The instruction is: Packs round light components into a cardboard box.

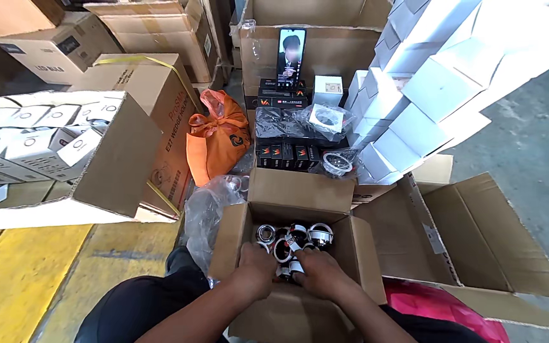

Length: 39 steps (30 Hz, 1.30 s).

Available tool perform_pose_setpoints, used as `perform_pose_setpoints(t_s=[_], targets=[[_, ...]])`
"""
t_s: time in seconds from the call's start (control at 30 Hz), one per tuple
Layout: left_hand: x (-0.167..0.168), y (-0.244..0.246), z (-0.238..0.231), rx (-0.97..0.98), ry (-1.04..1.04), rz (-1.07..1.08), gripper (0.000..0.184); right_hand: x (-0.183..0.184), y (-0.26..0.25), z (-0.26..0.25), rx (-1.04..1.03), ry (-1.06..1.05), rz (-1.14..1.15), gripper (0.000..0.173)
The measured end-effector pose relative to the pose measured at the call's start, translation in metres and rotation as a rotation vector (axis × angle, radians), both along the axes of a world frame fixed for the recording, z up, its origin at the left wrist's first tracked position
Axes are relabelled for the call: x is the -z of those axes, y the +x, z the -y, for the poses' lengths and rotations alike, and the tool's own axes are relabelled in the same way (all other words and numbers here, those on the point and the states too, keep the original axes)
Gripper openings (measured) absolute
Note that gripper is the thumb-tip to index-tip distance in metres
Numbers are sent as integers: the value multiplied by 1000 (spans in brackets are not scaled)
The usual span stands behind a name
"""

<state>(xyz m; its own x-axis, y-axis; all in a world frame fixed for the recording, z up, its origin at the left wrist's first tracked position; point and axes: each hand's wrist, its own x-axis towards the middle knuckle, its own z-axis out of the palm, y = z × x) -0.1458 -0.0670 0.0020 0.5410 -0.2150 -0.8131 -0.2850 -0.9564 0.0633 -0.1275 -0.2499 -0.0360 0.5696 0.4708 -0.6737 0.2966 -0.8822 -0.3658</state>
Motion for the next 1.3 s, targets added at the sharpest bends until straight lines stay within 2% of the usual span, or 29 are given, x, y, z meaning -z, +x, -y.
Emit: perform_pose_setpoints(t_s=[0.07,0.1,0.23,0.27,0.33,0.4,0.5,0.57,0.63,0.73,0.83,0.9,0.93,1.03,1.1,1.13,1.17,1.2,1.23,1.3], targets=[[-10,-3,3,46,131,-118,37,0,-1,-2,-12,-5,-23,55],[-13,-4,0,77,111,-186,37,1,-2,-2,-19,-5,-28,55],[-14,-5,-8,211,-410,-510,25,5,-3,-3,-31,-3,-28,58],[-14,-5,-9,200,-517,-574,25,4,-2,-2,-26,-6,-30,58],[-15,-6,-8,99,-658,-649,37,-1,-2,-3,-6,-31,-44,51],[-14,-6,-7,-2,-633,-532,51,-8,-1,-5,21,-102,-76,46],[2,-5,-4,7,-267,-103,63,-19,-1,-7,53,-248,-121,46],[13,-1,-4,5,-90,-23,70,-23,-2,-6,22,-317,-163,43],[18,0,-9,-13,-108,-31,69,-25,-3,0,-87,-301,-260,40],[15,-1,-10,-11,-225,-42,64,-25,-4,7,-298,-68,-475,35],[14,-2,-6,4,-235,-45,66,-20,-7,6,-302,100,-554,35],[14,0,-6,7,-227,-42,65,-16,-7,2,-171,169,-459,28],[15,2,-6,7,-226,-31,66,-13,-6,0,-96,140,-342,32],[14,3,-8,12,-222,8,67,-2,-3,-1,105,3,-7,66],[13,4,-7,22,-219,8,66,-6,1,4,259,-3,27,92],[13,3,-7,19,-230,11,65,-13,2,5,387,78,65,96],[14,3,-7,16,-242,19,65,-19,0,4,541,218,185,90],[14,2,-7,17,-252,27,67,-21,-1,3,673,386,369,78],[14,2,-7,18,-259,34,68,-22,1,2,755,559,511,64],[15,2,-6,24,-261,39,68,-25,6,1,816,778,602,43]])
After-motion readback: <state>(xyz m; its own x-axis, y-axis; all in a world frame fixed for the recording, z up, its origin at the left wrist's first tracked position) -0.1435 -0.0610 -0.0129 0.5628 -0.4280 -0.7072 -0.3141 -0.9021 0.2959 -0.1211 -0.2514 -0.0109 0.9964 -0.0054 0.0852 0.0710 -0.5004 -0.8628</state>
